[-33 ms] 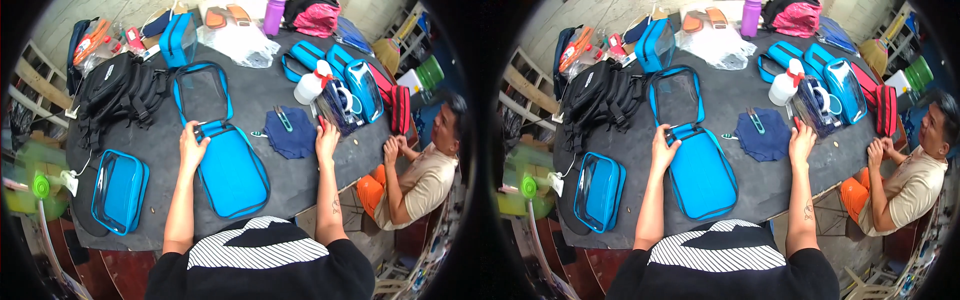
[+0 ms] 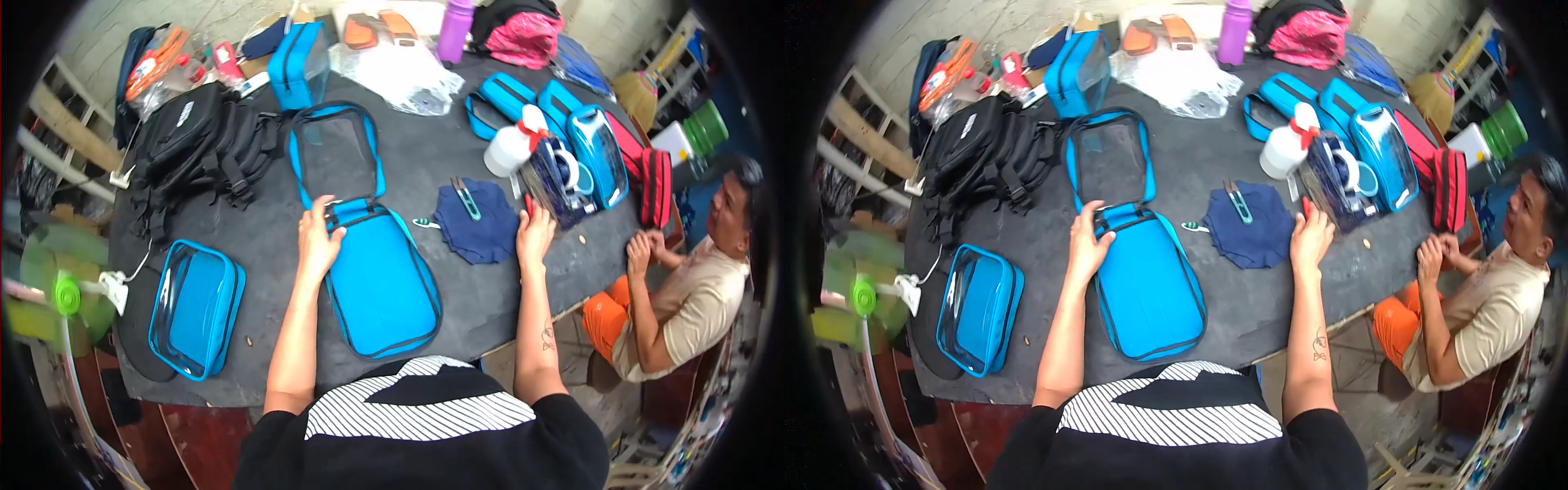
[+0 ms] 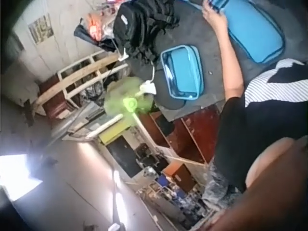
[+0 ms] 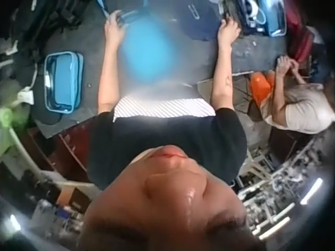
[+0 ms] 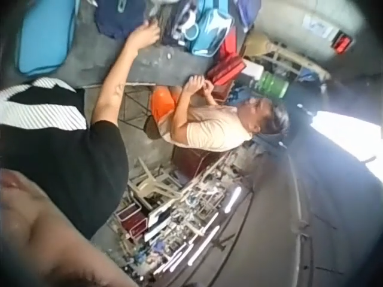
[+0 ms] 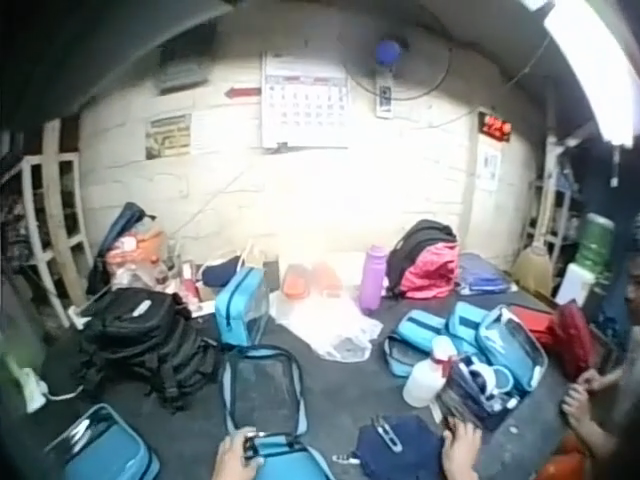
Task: Cleaning and inspecting small blue toiletry bags using a toothbrush, cleaning spray, and a cloth.
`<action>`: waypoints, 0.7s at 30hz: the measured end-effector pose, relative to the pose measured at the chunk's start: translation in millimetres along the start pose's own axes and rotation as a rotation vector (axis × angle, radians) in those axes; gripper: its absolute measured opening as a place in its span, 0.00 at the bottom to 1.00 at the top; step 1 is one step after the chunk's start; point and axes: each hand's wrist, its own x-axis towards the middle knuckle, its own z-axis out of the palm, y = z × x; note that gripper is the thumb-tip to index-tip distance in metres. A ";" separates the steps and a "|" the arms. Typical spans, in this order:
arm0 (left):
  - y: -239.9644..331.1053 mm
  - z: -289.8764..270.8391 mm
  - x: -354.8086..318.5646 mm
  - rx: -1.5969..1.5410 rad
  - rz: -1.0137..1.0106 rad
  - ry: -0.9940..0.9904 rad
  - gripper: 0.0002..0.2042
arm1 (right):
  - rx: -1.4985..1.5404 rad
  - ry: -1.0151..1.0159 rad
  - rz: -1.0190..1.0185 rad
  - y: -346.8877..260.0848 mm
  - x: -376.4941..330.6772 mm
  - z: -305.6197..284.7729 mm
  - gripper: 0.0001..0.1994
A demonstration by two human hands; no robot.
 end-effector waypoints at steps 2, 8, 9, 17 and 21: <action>3.7 2.2 -1.0 -0.004 0.012 -0.032 0.28 | -0.100 -0.063 0.050 10.5 5.4 13.2 0.15; -11.1 6.0 1.5 -0.376 -0.149 0.015 0.22 | 0.585 -0.225 0.238 -44.3 14.8 0.0 0.10; -3.0 4.4 4.9 -0.376 -0.150 0.018 0.22 | 0.802 -0.226 0.259 -55.7 10.5 1.5 0.12; 10.2 2.4 13.8 -0.239 -0.319 -0.022 0.18 | 1.265 -0.810 0.099 -208.0 -32.9 -39.1 0.09; 8.0 3.8 16.9 -0.259 -0.369 -0.045 0.15 | 1.010 -0.865 -0.048 -235.3 -47.2 -35.5 0.12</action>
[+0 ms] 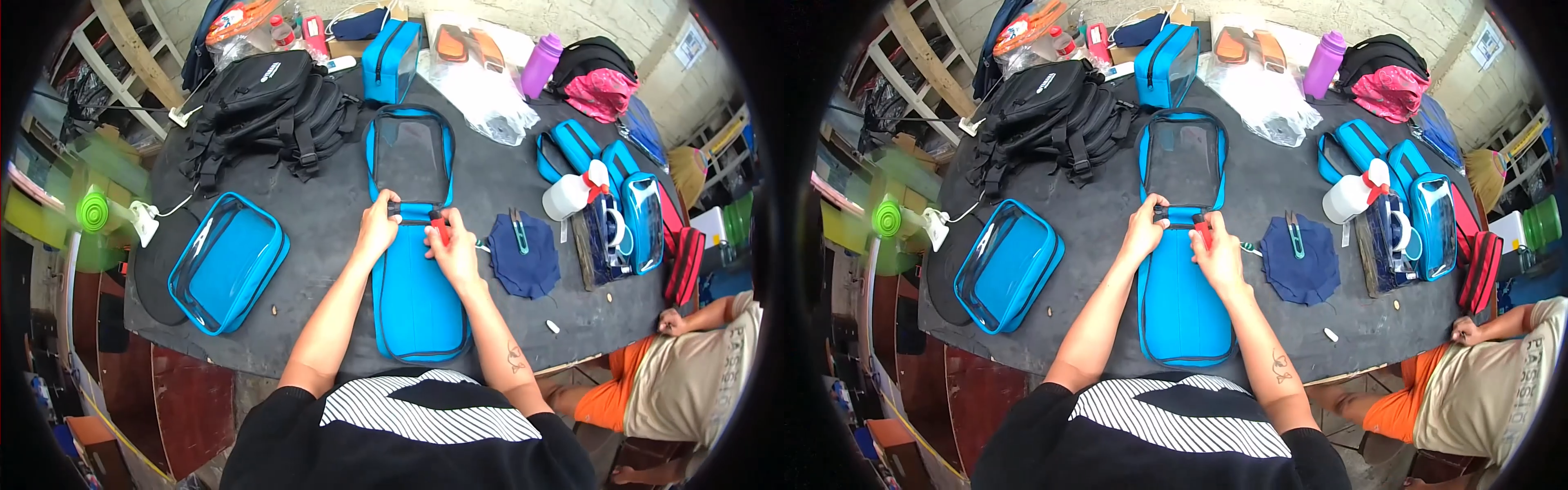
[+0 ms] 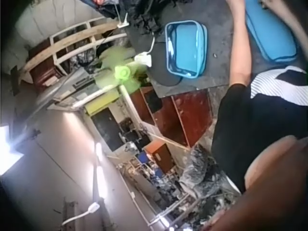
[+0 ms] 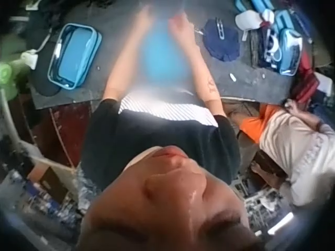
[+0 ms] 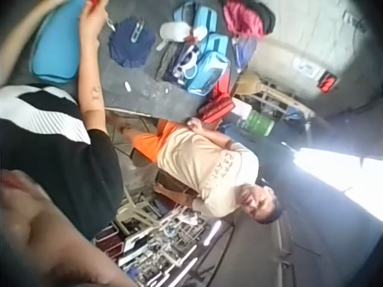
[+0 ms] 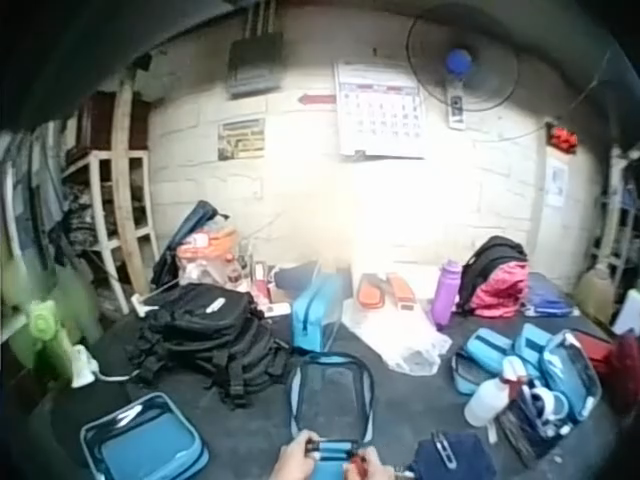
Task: Cleaning and inspecting small blue toiletry bags using a toothbrush, cleaning spray, and a cloth.
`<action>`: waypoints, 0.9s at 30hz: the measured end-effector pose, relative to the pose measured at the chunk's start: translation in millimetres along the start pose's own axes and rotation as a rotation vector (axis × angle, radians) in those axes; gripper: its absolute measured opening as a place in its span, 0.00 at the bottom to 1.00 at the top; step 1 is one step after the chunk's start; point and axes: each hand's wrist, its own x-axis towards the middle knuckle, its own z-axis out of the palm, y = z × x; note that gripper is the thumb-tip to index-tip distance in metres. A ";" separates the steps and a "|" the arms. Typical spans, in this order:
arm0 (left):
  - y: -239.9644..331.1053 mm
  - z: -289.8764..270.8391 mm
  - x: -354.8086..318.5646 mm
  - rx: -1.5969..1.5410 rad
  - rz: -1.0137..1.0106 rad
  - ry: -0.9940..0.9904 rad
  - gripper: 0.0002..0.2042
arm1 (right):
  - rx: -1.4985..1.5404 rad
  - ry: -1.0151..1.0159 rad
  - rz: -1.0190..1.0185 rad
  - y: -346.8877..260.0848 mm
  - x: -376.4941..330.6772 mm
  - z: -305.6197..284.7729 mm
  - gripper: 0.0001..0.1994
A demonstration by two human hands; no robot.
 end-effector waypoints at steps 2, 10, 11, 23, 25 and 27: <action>-0.8 2.8 1.7 -0.019 0.022 -0.007 0.15 | -0.190 0.109 -0.169 41.5 7.6 11.3 0.13; -19.7 -2.6 12.3 -0.125 -0.038 -0.087 0.13 | -0.613 0.277 -0.360 27.6 7.0 37.6 0.13; -20.9 -1.5 12.9 -0.150 -0.043 -0.089 0.13 | -0.612 0.280 -0.369 29.6 8.2 39.1 0.13; -24.7 -2.0 15.0 -0.281 0.010 -0.072 0.12 | -0.649 0.282 -0.302 36.5 12.8 48.1 0.14; -23.4 -0.8 15.1 -0.316 0.032 -0.066 0.13 | -0.649 0.280 -0.317 37.3 13.2 49.3 0.14; -22.0 -0.9 14.5 -0.300 0.048 -0.065 0.15 | -0.685 0.271 -0.335 36.9 13.5 52.0 0.14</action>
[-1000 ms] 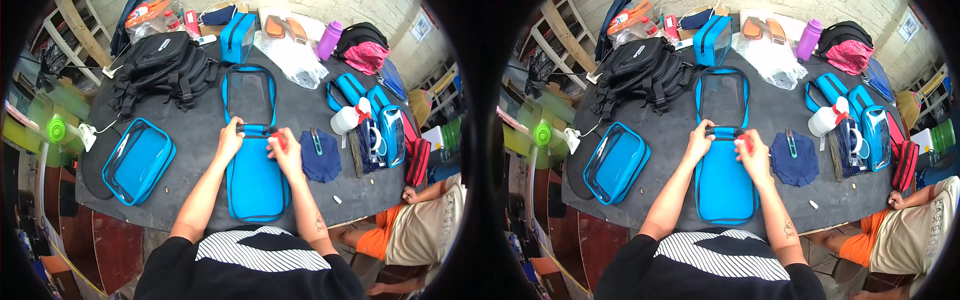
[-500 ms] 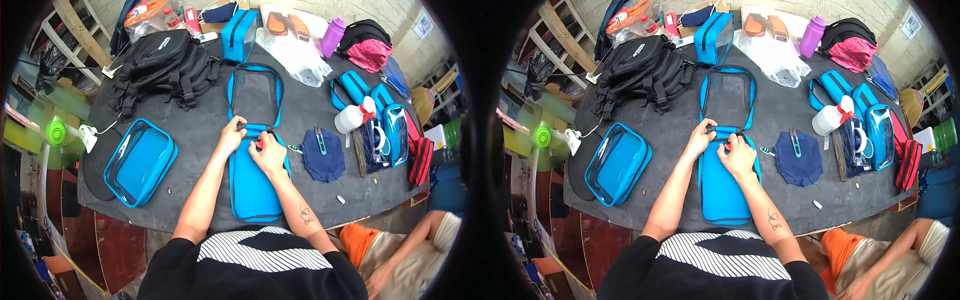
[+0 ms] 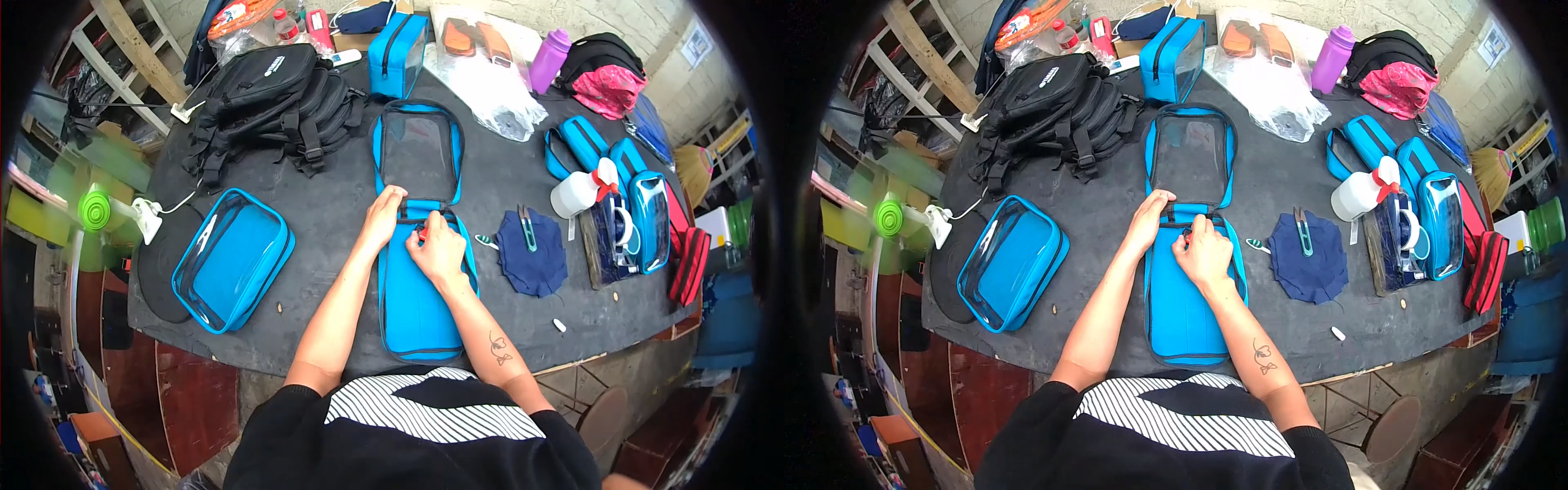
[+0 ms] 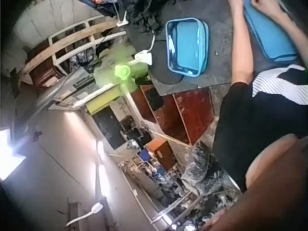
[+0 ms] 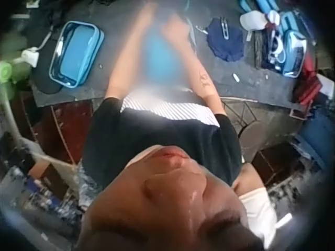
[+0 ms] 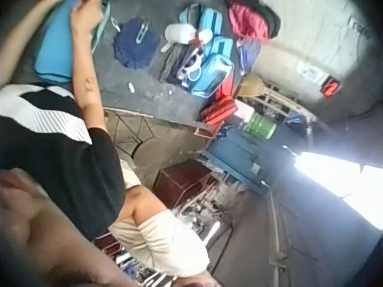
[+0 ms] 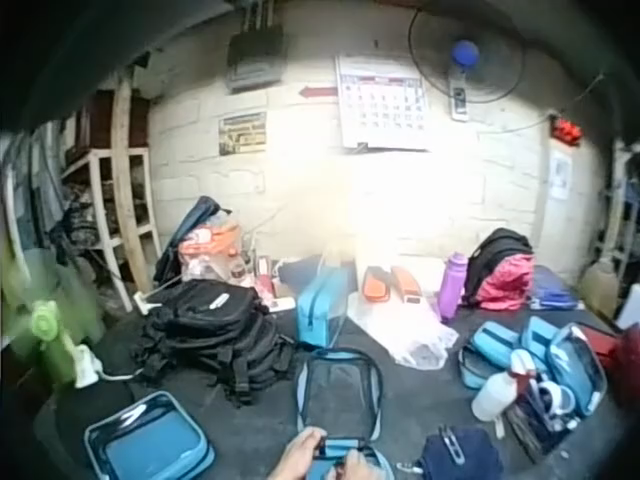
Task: Cleaning and inspecting small blue toiletry bags using a toothbrush, cleaning spray, and a cloth.
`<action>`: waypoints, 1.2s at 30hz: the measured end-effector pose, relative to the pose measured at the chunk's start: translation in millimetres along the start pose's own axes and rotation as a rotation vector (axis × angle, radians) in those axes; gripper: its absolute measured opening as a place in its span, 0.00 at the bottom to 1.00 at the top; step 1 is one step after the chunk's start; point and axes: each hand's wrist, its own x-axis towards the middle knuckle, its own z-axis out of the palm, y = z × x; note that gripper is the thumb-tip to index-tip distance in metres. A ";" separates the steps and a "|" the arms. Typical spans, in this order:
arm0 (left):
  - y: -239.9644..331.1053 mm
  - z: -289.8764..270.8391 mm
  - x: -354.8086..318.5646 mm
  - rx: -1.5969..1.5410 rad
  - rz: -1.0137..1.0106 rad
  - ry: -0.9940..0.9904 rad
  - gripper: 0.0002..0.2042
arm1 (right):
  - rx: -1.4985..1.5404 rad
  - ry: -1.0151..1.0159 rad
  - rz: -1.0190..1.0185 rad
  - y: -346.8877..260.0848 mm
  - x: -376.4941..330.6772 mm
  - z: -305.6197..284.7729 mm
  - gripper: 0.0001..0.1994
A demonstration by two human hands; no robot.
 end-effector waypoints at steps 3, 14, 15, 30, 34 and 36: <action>1.9 1.0 -1.0 0.011 0.002 -0.001 0.15 | -0.019 -0.007 -0.003 -1.7 0.7 1.3 0.14; -4.0 -0.3 -0.1 0.009 0.018 0.011 0.16 | 0.018 0.003 -0.053 -3.6 -1.8 3.3 0.14; -3.7 -0.5 -0.5 0.007 0.012 0.012 0.16 | 0.015 0.001 -0.056 -3.5 -2.3 2.9 0.15; 6.5 2.9 -6.2 0.028 -0.024 -0.018 0.15 | 0.037 0.015 0.019 16.6 -4.3 -9.3 0.15; 17.9 -2.7 -9.6 0.090 -0.051 0.026 0.29 | 0.678 -0.015 0.200 12.6 -0.2 -65.5 0.18; 10.2 -7.8 -8.6 0.051 -0.003 0.028 0.26 | 0.832 0.131 0.276 36.1 4.5 -82.1 0.16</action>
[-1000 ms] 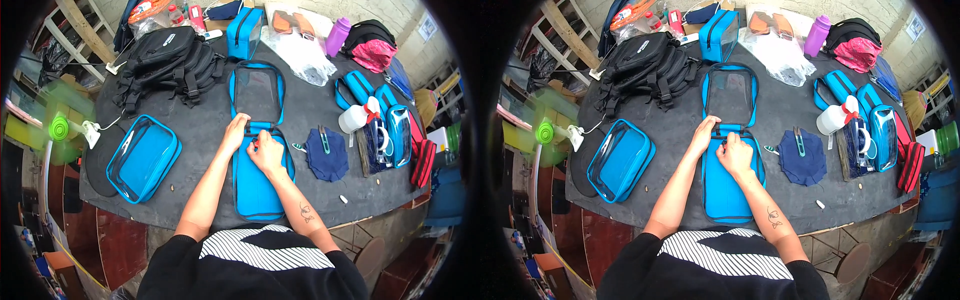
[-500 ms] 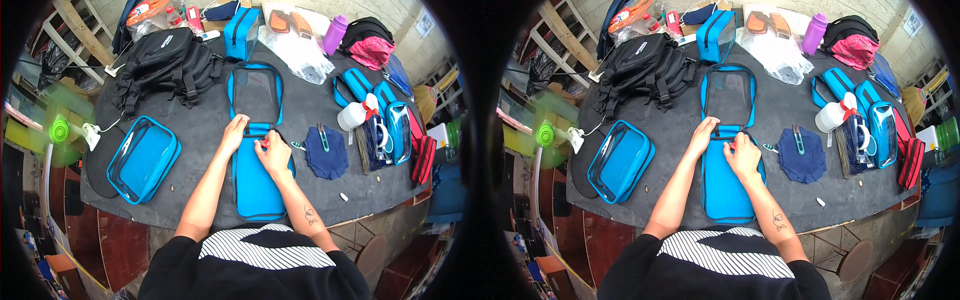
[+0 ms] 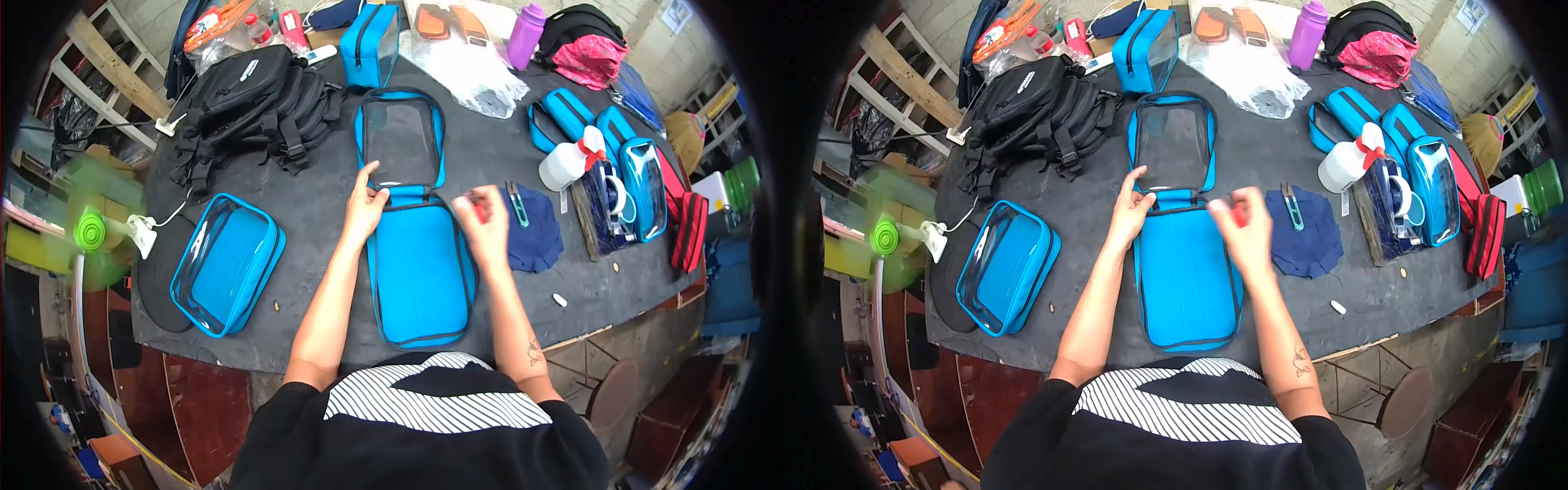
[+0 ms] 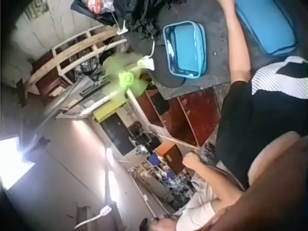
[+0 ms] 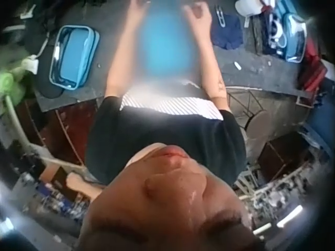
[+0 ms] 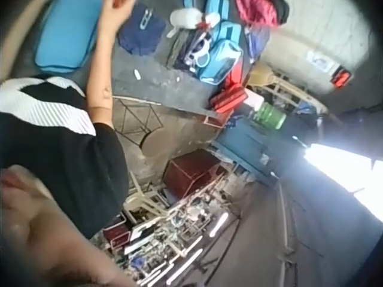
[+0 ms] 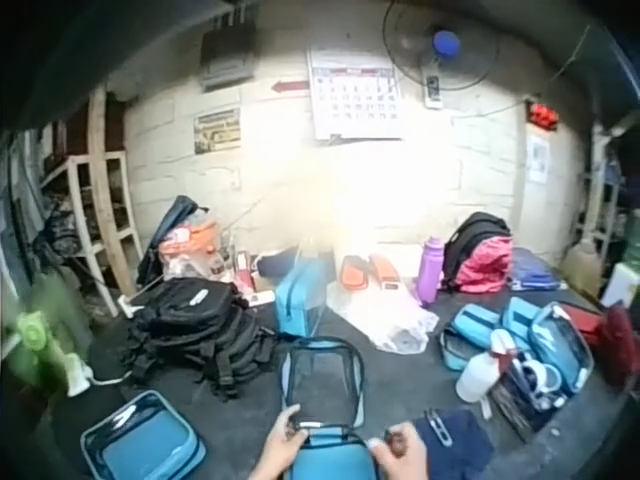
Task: Cleaning and inspecting small blue toiletry bags using a toothbrush, cleaning spray, and a cloth.
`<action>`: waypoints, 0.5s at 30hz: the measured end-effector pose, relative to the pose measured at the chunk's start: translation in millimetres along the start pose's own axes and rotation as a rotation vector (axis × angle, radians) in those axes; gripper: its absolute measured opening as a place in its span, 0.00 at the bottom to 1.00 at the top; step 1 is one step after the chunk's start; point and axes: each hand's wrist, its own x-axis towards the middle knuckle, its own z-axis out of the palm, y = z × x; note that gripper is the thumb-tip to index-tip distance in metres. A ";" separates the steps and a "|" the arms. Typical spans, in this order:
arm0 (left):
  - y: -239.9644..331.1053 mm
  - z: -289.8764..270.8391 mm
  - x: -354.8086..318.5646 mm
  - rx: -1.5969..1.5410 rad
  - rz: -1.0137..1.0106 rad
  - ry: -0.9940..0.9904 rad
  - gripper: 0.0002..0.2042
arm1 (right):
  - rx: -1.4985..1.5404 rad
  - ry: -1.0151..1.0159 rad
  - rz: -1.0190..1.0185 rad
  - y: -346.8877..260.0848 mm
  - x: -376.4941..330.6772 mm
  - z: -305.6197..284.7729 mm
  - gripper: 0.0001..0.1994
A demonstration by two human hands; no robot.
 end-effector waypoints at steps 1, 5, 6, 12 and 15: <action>0.6 -0.3 1.0 -0.029 0.045 -0.017 0.25 | 0.108 0.062 0.024 -7.2 7.0 -10.5 0.13; 29.4 10.1 -20.4 -0.191 0.302 -0.071 0.19 | 0.194 -0.017 0.171 13.7 33.6 -47.4 0.12; 45.7 9.2 -29.2 -0.178 0.311 -0.088 0.21 | 0.358 -0.089 0.315 8.4 37.7 -51.7 0.14; 91.4 4.4 -55.3 -0.112 0.573 -0.099 0.25 | 0.474 -0.138 0.362 -18.8 72.4 -29.4 0.27; 97.0 0.7 -54.1 -0.127 0.647 -0.093 0.25 | 0.439 -0.166 0.363 -23.4 85.3 -1.6 0.25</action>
